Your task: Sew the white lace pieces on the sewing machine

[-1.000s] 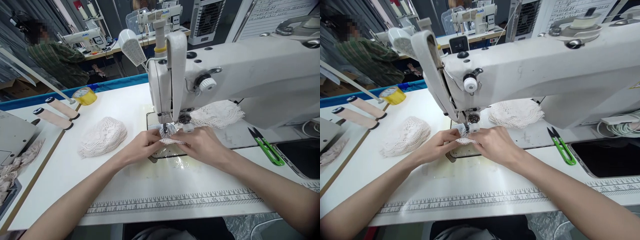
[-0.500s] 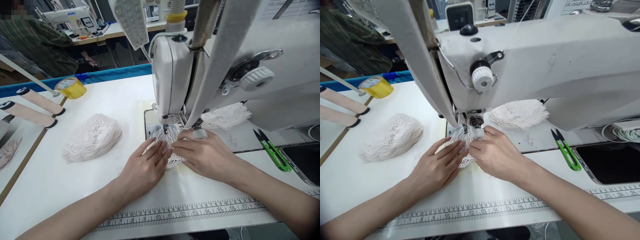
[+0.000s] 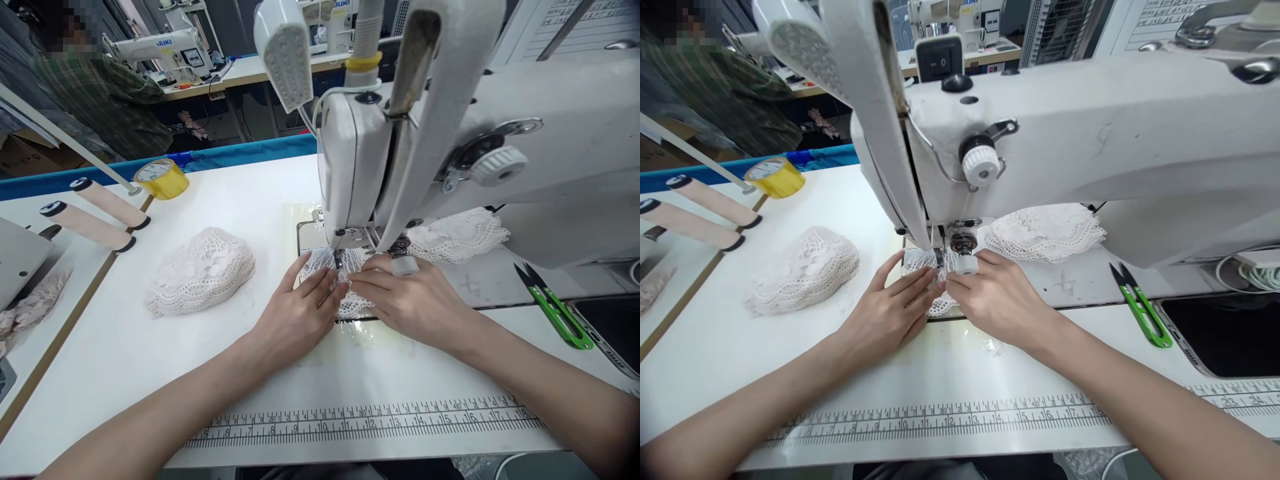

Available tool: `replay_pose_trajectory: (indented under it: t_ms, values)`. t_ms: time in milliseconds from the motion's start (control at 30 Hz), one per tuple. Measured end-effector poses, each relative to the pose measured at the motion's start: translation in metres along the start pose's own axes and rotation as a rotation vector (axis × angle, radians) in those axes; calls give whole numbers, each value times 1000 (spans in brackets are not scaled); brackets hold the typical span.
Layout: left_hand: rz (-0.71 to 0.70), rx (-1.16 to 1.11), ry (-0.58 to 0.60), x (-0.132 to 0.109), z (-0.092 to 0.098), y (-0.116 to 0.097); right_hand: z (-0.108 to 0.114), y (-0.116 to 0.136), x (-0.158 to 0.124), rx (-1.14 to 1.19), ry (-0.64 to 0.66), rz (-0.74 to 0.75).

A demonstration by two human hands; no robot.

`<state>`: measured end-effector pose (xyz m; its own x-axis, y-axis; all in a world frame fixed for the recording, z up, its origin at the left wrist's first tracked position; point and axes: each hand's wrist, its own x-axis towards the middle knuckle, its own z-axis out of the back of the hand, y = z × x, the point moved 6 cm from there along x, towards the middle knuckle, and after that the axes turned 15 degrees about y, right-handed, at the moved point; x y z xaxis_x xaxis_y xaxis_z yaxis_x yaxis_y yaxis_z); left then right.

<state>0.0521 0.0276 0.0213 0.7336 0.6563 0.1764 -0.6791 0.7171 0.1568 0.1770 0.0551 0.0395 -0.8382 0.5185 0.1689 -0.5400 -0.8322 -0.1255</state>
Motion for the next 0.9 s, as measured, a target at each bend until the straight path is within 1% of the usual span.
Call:
replay_pose_trajectory:
  t_ms: [267,367,433,533,667,733,833,900]
  values:
    - [28,-31,27,4,-5,9,-9,-3,0,-123,-8,-55]
    - [49,-59,33,4,-6,11,-7,-3,-1,-115,-28,-53]
    - [62,-106,13,4,-4,12,-6,-2,-1,-82,-45,-39]
    - [114,-261,-10,5,0,19,-7,-6,-1,39,-44,-58]
    - [283,-580,71,8,-5,36,-15,-22,0,303,-3,-224]
    - [323,-677,96,9,-7,42,-19,-27,1,414,38,-285]
    - [322,-708,103,11,-9,44,-20,-27,3,507,79,-294]
    - [302,-664,93,10,-8,41,-19,-26,3,515,80,-274]
